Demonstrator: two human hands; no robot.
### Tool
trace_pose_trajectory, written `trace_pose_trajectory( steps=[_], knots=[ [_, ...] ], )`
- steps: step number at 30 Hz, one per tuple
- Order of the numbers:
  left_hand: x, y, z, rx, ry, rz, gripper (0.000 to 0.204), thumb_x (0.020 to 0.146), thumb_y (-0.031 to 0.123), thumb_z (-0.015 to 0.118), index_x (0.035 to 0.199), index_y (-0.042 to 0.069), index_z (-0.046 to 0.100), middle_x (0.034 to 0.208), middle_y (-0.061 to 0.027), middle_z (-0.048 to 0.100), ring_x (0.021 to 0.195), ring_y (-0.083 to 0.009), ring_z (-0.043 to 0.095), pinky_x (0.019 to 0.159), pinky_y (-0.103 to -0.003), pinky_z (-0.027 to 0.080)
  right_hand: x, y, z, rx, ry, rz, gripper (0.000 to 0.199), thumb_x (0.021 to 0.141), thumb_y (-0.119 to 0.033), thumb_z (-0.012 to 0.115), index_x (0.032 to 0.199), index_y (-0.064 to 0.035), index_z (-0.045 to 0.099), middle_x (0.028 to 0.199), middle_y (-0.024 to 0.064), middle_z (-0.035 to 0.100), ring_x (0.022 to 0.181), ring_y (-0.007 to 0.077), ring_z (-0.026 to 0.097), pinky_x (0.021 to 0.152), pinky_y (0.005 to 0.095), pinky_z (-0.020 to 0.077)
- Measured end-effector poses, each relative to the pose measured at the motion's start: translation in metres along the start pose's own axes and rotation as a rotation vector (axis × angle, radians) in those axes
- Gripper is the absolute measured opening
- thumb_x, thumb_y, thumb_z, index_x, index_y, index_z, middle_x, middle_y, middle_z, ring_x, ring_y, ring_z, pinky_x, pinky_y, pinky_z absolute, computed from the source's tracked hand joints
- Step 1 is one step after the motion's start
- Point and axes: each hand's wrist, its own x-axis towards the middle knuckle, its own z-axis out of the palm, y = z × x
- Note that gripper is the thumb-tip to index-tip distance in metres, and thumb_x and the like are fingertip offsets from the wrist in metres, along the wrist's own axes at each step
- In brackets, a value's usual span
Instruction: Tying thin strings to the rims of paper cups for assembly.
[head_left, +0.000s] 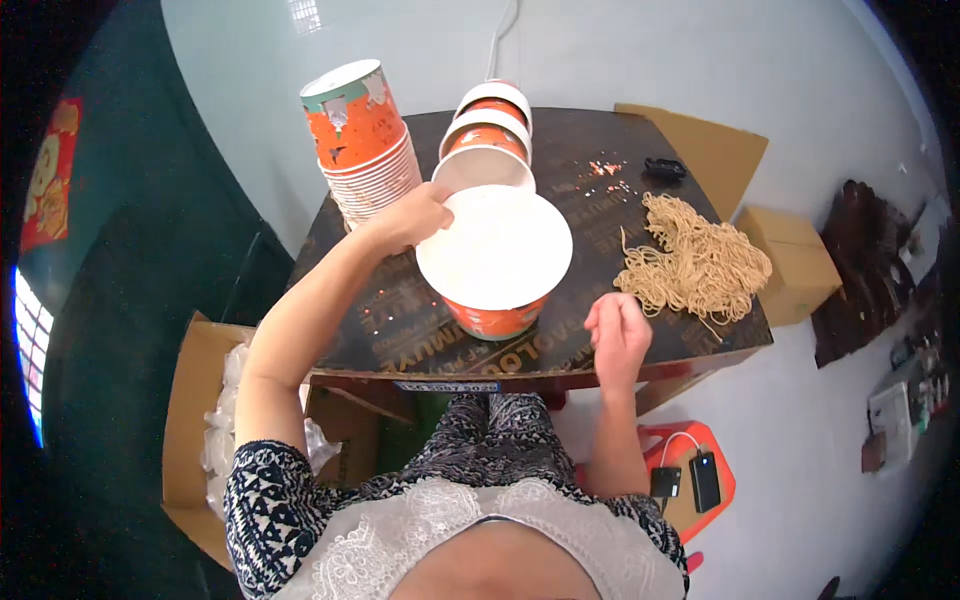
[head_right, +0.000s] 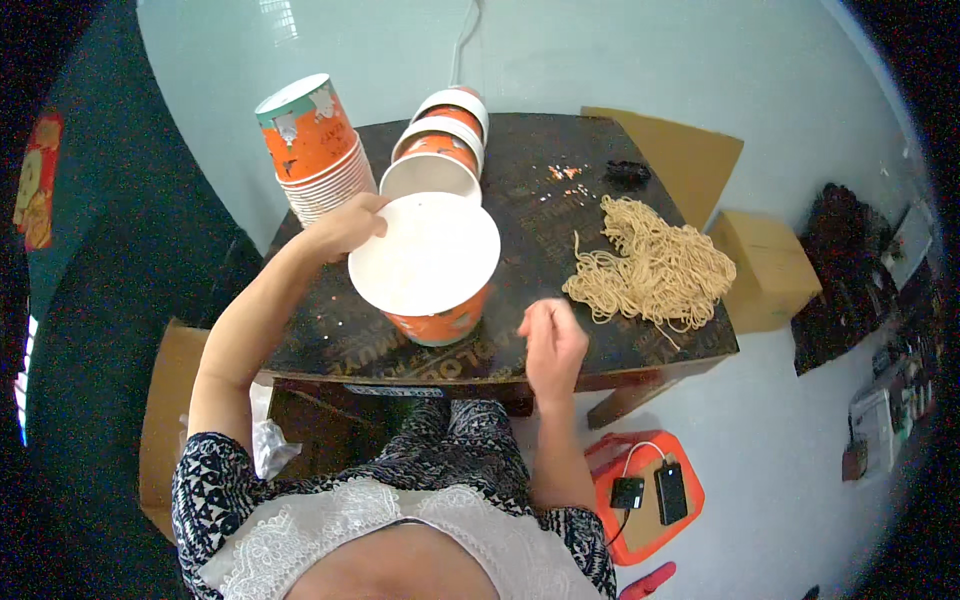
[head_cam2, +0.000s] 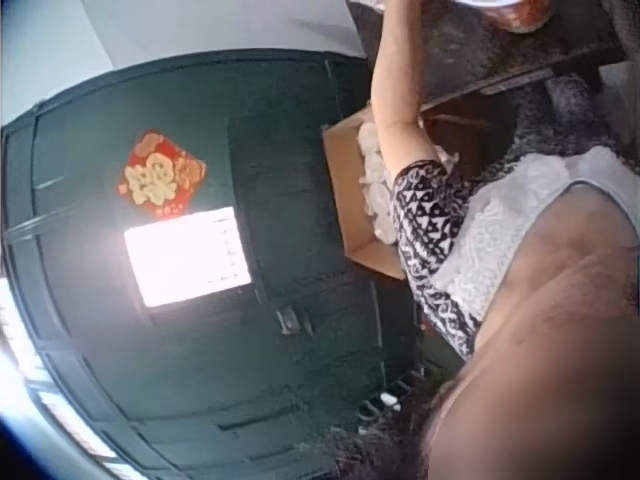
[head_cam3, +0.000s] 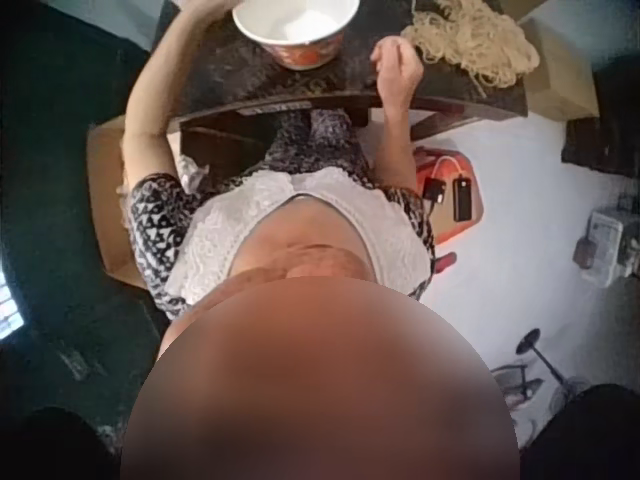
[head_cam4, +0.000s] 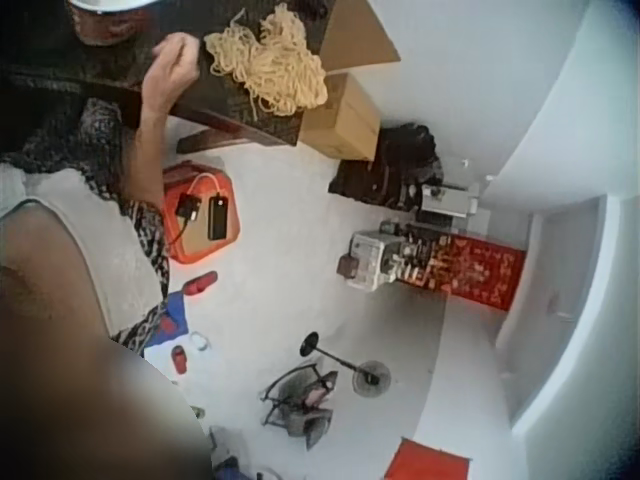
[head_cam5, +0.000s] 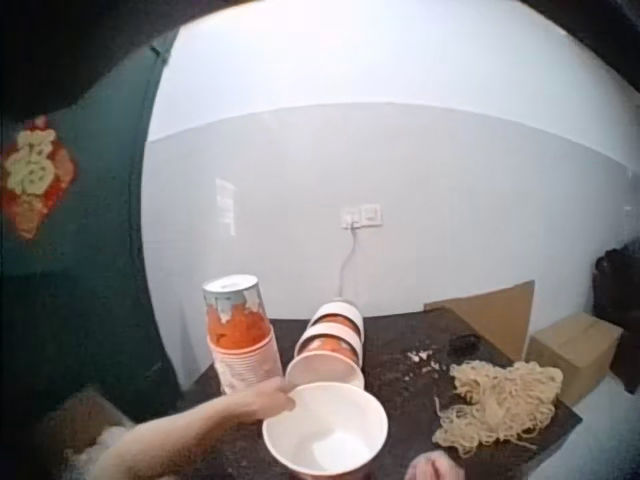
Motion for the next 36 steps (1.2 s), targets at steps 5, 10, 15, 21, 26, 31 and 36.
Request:
trace_pose_trajectory(
  steps=[5,10,15,21,26,31,36],
  knots=[
    [-0.009,-0.023,0.012,0.013,0.04,-0.062,0.035,0.08,0.008,0.049,0.107,-0.01,0.062,0.081,-0.0143,0.066,0.068,-0.0221,0.064,0.056,-0.036,0.048,0.037,0.014,-0.034,-0.488,0.155,-0.086,0.014,0.094,-0.013,0.058,0.086,-0.0007,0.06,0.07,0.008,0.061,0.064,0.0169,0.058,0.061,0.0317,0.0459],
    [-0.016,-0.024,0.021,0.001,0.066,-0.113,0.029,0.083,0.012,0.047,0.099,-0.008,0.062,0.072,-0.012,0.062,0.06,-0.0194,0.06,0.043,-0.035,0.042,0.087,0.04,-0.071,-0.822,0.086,-0.262,0.013,0.09,-0.013,0.06,0.085,-0.0023,0.064,0.082,0.0159,0.063,0.082,0.0351,0.06,0.074,0.0427,0.0462],
    [-0.035,-0.019,0.021,-0.293,0.144,-0.188,0.039,0.094,0.027,0.054,0.113,-0.006,0.062,0.088,-0.0104,0.068,0.079,-0.0199,0.064,0.071,-0.034,0.05,0.121,0.053,-0.084,-0.956,-0.036,-0.325,0.011,0.087,-0.009,0.059,0.084,-0.0023,0.067,0.083,0.0171,0.066,0.081,0.0362,0.062,0.075,0.046,0.0479],
    [-0.083,-0.012,0.034,0.04,0.838,0.45,0.021,0.091,0.01,0.06,0.108,-0.003,0.059,0.091,-0.0119,0.059,0.07,-0.0163,0.059,0.065,-0.029,0.047,0.155,0.064,-0.068,-1.172,-0.197,-0.104,0.02,0.082,-0.013,0.055,0.08,-0.0057,0.073,0.084,0.0187,0.07,0.083,0.036,0.068,0.076,0.0487,0.0513],
    [-0.13,-0.003,0.072,-0.152,0.894,0.712,0.014,0.084,-0.008,0.052,0.094,-0.005,0.06,0.091,-0.0114,0.057,0.07,-0.0148,0.051,0.061,-0.025,0.041,0.179,0.075,-0.045,-1.411,-0.301,-0.05,0.023,0.083,-0.022,0.061,0.092,-0.0044,0.072,0.092,0.0239,0.069,0.091,0.0409,0.066,0.084,0.0473,0.0525],
    [-0.15,0.01,0.104,-0.177,0.689,0.811,0.017,0.079,-0.012,0.053,0.089,-0.003,0.064,0.083,-0.0143,0.065,0.071,-0.0226,0.062,0.063,-0.03,0.049,0.183,0.073,-0.029,-1.534,-0.426,-0.039,0.02,0.082,-0.018,0.06,0.087,-0.0013,0.071,0.096,0.0227,0.07,0.092,0.0393,0.067,0.082,0.0472,0.0526],
    [-0.142,0.016,0.135,-0.28,0.394,0.847,0.012,0.081,-0.009,0.057,0.088,-0.003,0.064,0.082,-0.0131,0.064,0.066,-0.0221,0.061,0.059,-0.03,0.048,0.173,0.071,-0.054,-0.934,-0.368,-0.152,0.014,0.085,-0.01,0.057,0.083,0.0013,0.064,0.083,0.0145,0.068,0.079,0.0334,0.065,0.07,0.0443,0.0494]
  ],
)
